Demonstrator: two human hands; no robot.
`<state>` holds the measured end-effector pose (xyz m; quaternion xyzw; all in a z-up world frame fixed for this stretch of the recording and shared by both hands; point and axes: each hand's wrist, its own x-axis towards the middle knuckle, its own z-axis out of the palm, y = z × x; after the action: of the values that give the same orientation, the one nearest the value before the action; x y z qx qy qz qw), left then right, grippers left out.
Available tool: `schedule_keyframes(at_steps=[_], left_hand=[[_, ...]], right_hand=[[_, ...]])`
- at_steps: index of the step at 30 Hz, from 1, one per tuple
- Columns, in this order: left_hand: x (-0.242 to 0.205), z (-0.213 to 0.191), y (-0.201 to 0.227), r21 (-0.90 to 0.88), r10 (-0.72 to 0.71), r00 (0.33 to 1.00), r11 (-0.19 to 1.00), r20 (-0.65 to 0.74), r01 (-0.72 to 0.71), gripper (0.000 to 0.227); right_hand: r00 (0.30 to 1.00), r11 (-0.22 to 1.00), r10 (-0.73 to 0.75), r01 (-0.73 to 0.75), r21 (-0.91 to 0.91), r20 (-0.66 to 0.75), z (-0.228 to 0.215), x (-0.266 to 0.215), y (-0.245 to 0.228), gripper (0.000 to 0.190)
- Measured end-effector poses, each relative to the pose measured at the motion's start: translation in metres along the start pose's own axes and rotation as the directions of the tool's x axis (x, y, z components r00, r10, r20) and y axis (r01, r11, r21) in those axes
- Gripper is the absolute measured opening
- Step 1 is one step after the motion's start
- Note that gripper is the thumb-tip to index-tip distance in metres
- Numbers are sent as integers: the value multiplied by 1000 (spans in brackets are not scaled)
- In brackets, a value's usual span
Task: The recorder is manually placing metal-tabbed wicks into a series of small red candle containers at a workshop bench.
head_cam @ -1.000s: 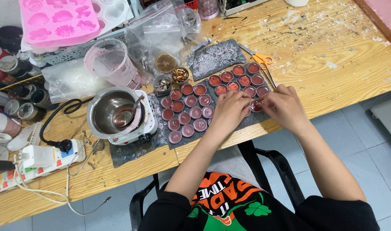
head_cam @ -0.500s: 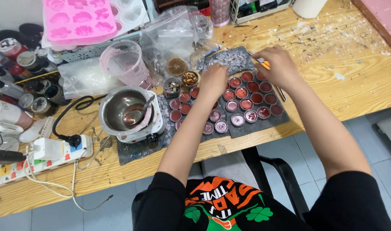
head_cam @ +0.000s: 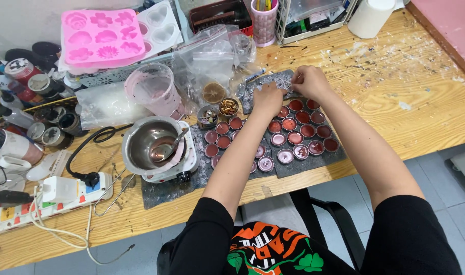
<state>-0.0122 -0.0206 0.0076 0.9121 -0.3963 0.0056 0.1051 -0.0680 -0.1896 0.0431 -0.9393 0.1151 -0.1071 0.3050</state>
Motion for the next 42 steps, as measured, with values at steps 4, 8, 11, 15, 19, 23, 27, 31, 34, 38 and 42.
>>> schedule_keyframes(at_steps=[4, 8, 11, 15, 19, 23, 27, 31, 34, 38, 42], left_hand=[[0, -4, -1, -33, -5, 1000, 999, 20, 5, 38], [3, -3, 1, -26, -20, 998, 999, 54, 21, 39], [2, -11, -3, -67, -1, 998, 998, 62, 5, 40], [-20, -64, 4, -412, 44, 989, 906, -138, -98, 47], [-56, -94, 17, -767, 76, 979, 611, -189, -196, 37], [-84, -90, 26, -914, -9, 981, 366, -193, -177, 25], [-118, -116, 34, -951, -53, 988, 283, -146, -125, 24], [-146, -130, 37, -926, -58, 969, 314, -240, -211, 23], [-158, -130, 40, -901, -61, 969, 384, -241, -200, 22], [-164, -117, 39, -910, -57, 956, 327, -287, -254, 21], [-168, -111, 38, -905, -59, 947, 320, -315, -280, 23]], right_hand=[[995, 1000, -11, 10, -4, -98, 5, 9, 31, 7], [997, 988, 32, -20, 154, -73, -15, -2, 17, 11], [998, 945, 0, 21, 326, -62, -33, -17, 1, 17], [998, 823, -12, 47, 566, -67, -53, -49, -26, 20], [983, 754, -111, 178, 633, -144, -57, -80, -41, 20], [966, 750, -140, 247, 614, -219, -60, -117, -69, 19], [977, 674, -92, 203, 710, -192, -69, -142, -93, 17], [996, 562, -45, 90, 822, -78, -70, -152, -96, 15], [1000, 486, -3, 24, 874, -25, -60, -156, -87, 17], [998, 531, -25, 63, 845, -59, -69, -166, -112, 18], [1000, 741, -18, 5, 672, 13, -84, -174, -130, 22]])
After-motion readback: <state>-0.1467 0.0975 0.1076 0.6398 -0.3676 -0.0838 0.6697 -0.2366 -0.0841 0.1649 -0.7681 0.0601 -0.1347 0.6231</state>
